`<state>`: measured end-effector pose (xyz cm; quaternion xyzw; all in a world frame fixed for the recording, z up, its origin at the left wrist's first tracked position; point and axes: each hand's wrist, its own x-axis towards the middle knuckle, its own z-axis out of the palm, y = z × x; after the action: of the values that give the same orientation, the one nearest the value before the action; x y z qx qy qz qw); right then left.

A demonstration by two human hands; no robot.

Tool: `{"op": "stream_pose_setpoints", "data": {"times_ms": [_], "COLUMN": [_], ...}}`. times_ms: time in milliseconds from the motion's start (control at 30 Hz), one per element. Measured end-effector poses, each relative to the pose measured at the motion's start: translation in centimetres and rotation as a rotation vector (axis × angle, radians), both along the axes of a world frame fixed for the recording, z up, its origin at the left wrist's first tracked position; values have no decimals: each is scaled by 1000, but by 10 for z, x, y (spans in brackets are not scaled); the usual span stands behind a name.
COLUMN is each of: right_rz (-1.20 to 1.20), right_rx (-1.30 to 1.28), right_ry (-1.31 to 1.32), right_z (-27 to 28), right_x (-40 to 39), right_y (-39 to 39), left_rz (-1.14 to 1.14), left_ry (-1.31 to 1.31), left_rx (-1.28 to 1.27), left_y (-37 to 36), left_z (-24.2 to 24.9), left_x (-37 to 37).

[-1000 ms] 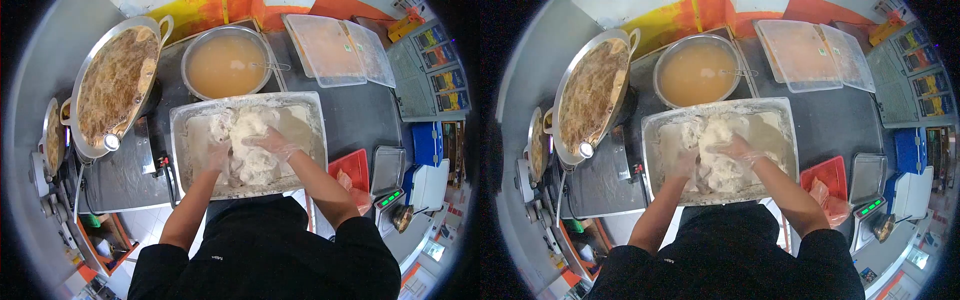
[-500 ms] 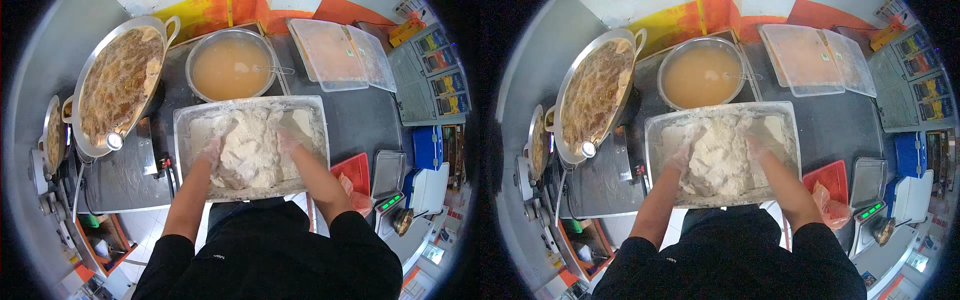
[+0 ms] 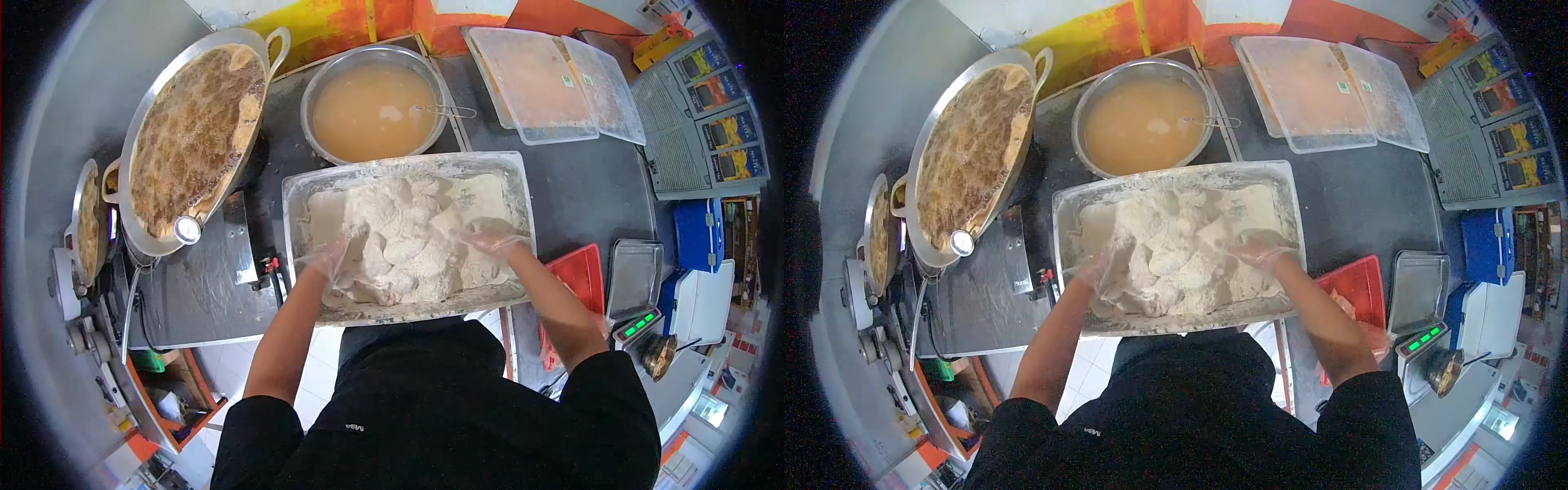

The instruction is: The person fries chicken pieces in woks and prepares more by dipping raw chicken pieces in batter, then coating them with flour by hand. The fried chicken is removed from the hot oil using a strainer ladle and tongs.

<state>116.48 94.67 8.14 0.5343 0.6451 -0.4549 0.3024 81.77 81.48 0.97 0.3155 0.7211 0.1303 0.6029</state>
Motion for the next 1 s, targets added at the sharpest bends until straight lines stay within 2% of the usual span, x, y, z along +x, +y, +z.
{"op": "stream_pose_setpoints", "data": {"times_ms": [67,133,200,267,300,333,400,433,500,567,600,633,667,700,767,800,867,933,967,1000], "right_rz": [-218,-438,-595,-634,-626,-617,-592,-499,-308,-221,-172,99,295,490,727,662,521,478,459,141], "right_rx": [-118,-231,-317,-359,-370,-237,28,107,273,549,683,885,973,1063,1054,929,671,462,362,144], "right_ry": [199,401,588,744,812,795,757,739,704,657,626,326,157,-12,-64,-89,-134,-127,-122,44], "right_z": [-26,-72,-95,-100,-93,-84,-33,-24,-10,0,2,-29,-63,-96,-123,-108,-46,-11,-4,-18], "right_x": [-6,-19,-35,-54,-66,-74,-89,-87,-77,-57,-42,-19,0,18,37,33,15,15,15,25], "right_y": [-16,-36,-43,-37,-34,-34,-30,-28,-18,-6,0,10,15,21,22,19,-1,-13,-17,-20], "left_rz": [241,392,447,417,347,261,-385,-664,136,538,540,573,607,669,750,776,719,558,564,571], "left_ry": [-341,-571,-650,-609,-521,-418,297,617,487,221,46,-50,-142,-154,-248,-331,-396,-364,-465,-564], "left_rx": [-46,-53,-7,59,108,160,279,151,371,446,417,383,345,308,341,411,469,465,397,328], "left_y": [-8,-7,-5,-2,-2,-3,-4,0,-7,-14,-22,-23,-23,-9,6,6,1,3,0,-5], "left_z": [-1,-7,-21,-30,-34,-36,-19,-20,-40,-76,-99,-98,-96,-64,-58,-76,-79,-53,-53,-52], "left_x": [9,23,40,51,55,57,54,50,51,35,9,3,-2,2,-3,-13,-13,-10,-10,-10]}}
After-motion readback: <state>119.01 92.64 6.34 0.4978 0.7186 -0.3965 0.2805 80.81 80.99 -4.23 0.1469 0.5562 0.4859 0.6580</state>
